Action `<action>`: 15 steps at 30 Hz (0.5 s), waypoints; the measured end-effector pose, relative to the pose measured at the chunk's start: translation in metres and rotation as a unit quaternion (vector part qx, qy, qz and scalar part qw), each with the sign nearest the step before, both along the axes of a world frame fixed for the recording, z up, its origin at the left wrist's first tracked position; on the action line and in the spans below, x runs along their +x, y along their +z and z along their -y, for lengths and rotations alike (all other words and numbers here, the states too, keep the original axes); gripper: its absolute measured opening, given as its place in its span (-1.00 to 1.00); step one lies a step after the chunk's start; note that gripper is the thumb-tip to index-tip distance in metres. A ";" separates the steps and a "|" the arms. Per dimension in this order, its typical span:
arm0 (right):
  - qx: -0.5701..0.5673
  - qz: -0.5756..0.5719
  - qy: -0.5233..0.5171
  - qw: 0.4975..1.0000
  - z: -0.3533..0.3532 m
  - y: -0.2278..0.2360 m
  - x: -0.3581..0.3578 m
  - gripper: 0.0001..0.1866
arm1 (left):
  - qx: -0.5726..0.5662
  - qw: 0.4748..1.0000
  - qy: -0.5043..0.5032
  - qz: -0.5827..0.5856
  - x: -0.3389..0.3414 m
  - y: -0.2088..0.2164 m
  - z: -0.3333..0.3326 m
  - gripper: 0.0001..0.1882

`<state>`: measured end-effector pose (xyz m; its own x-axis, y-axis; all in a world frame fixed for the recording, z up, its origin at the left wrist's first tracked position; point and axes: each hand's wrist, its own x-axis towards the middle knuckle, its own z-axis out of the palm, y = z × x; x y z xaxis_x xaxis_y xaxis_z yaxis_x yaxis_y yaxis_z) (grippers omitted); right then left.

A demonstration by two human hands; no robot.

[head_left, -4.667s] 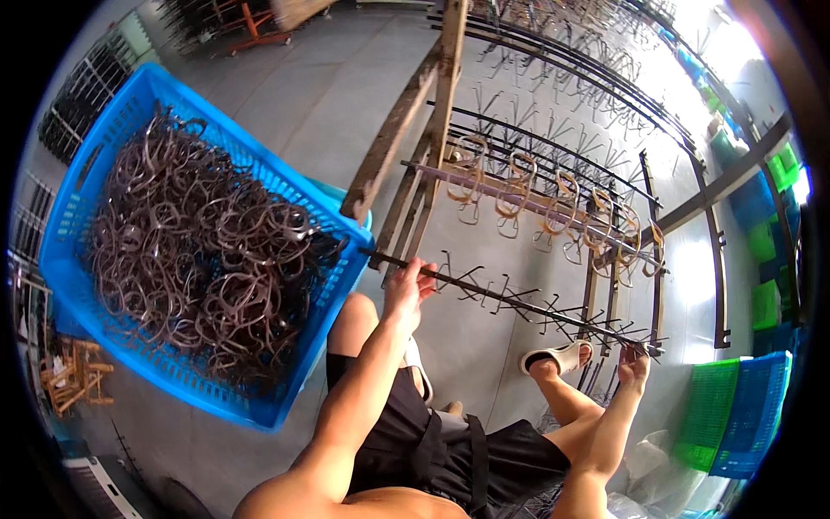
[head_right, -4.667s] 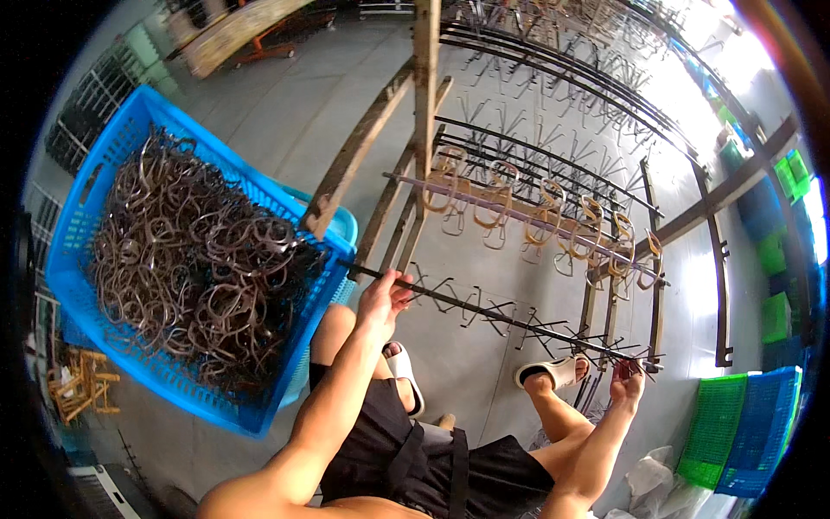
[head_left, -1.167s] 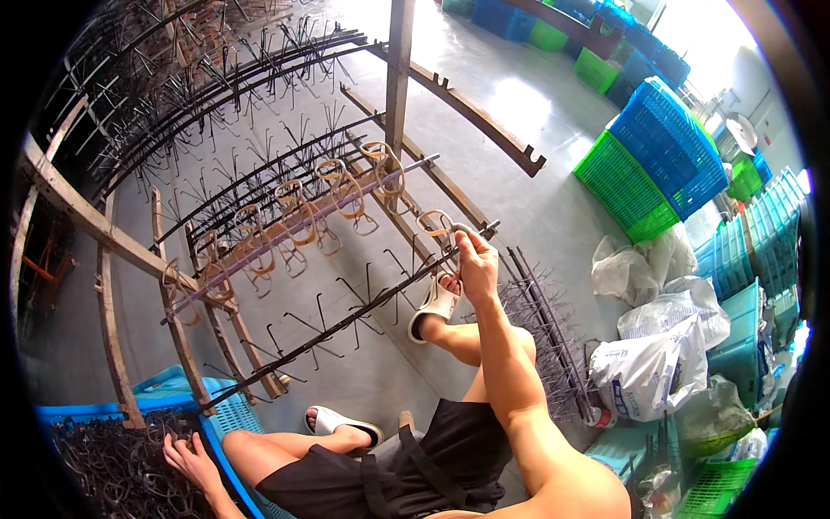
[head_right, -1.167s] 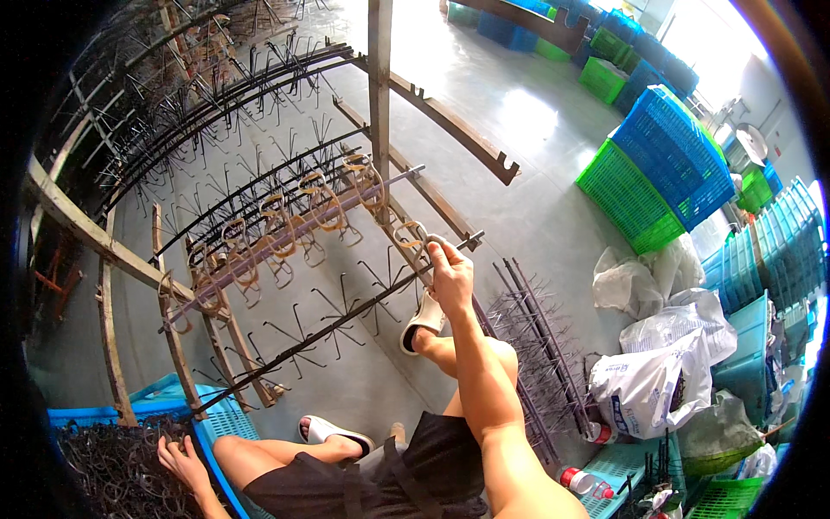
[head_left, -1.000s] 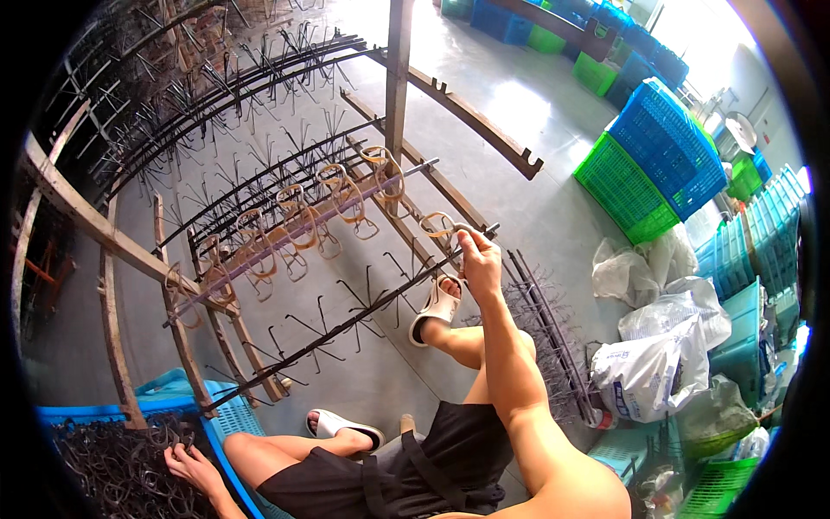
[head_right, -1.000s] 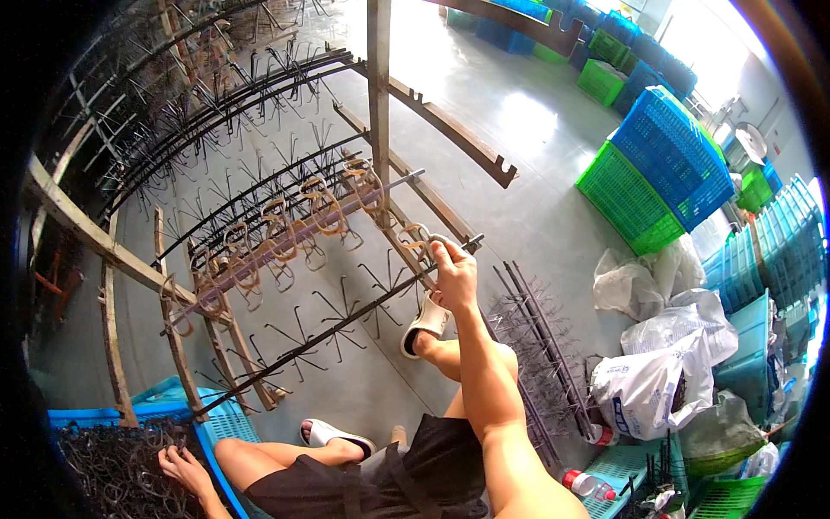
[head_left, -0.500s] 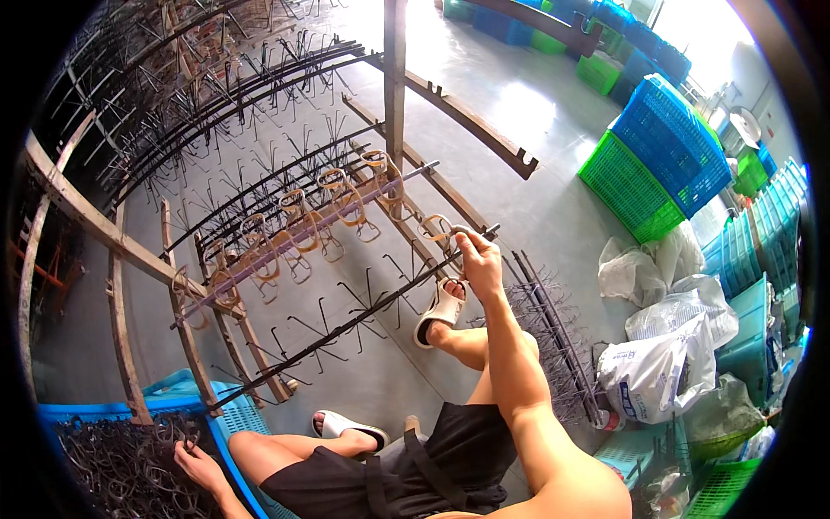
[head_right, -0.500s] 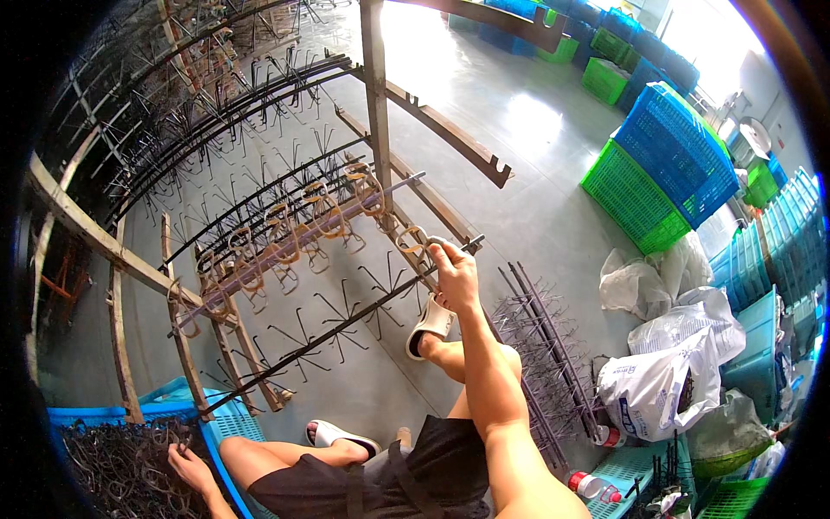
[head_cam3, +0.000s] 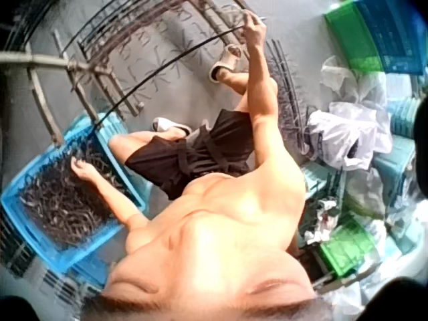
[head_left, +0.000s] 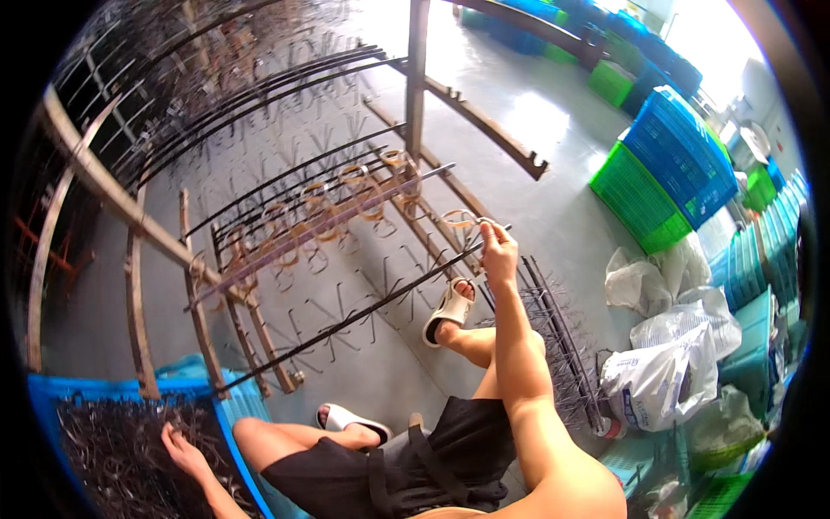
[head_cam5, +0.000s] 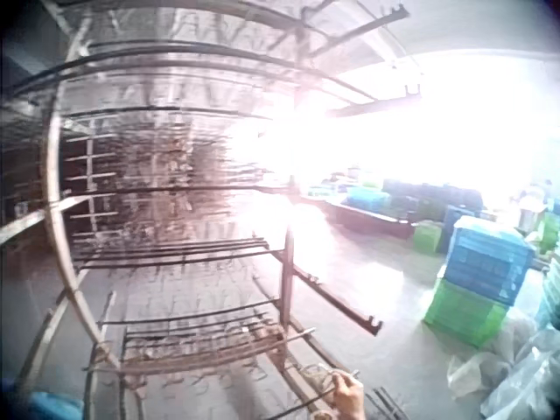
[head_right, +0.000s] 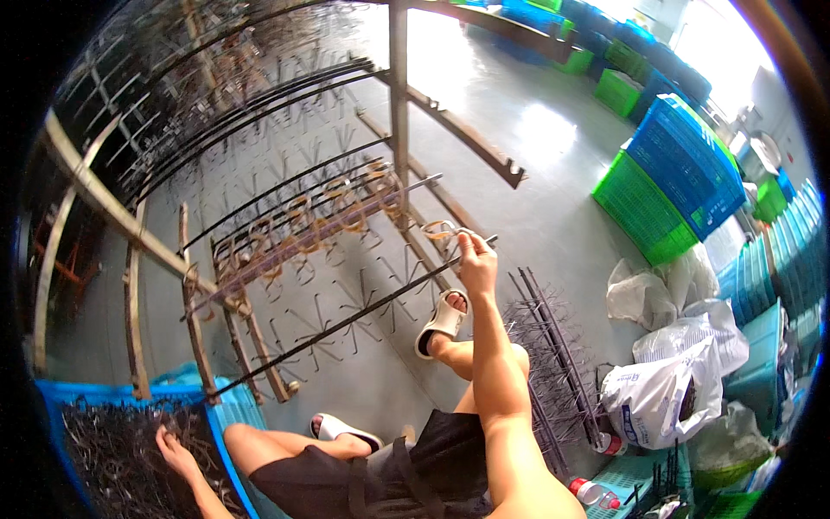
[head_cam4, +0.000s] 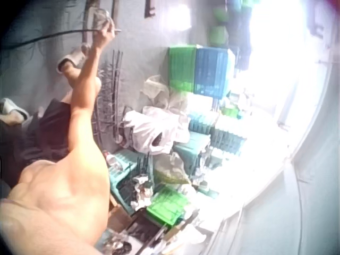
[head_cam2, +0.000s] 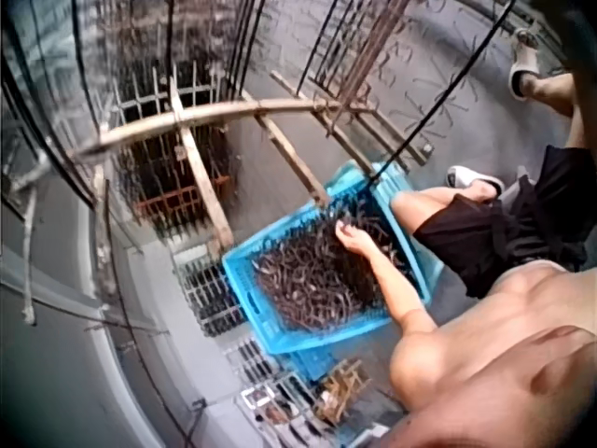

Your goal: The person sits on the floor and repeatedly picks up metal hoops from a blue basket. They place each hoop onto a horizontal metal rod on a rack, arranging them in a row.

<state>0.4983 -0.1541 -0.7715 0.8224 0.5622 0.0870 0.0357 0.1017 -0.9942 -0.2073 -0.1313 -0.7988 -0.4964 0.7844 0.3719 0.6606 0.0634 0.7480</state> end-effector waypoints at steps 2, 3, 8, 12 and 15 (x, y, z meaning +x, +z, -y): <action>-0.054 0.190 -0.011 0.980 -0.003 -0.017 0.009 -0.77 | -0.029 0.998 0.018 0.054 0.012 0.035 0.006 -0.66; -0.114 0.390 -0.069 0.911 -0.001 -0.023 0.010 -0.77 | -0.024 0.999 0.025 0.013 0.014 0.048 0.009 -0.67; -0.045 0.393 -0.144 0.907 0.012 0.038 -0.131 -0.74 | -0.030 0.992 0.072 -0.102 0.034 0.084 0.005 -0.79; -0.002 0.306 0.337 0.890 0.021 0.043 -0.289 -0.76 | 0.005 0.998 0.067 0.003 0.012 0.083 0.008 -0.74; 0.032 0.238 0.596 0.766 0.024 0.030 -0.395 -0.63 | 0.025 0.988 0.050 0.141 0.021 0.108 0.016 -0.65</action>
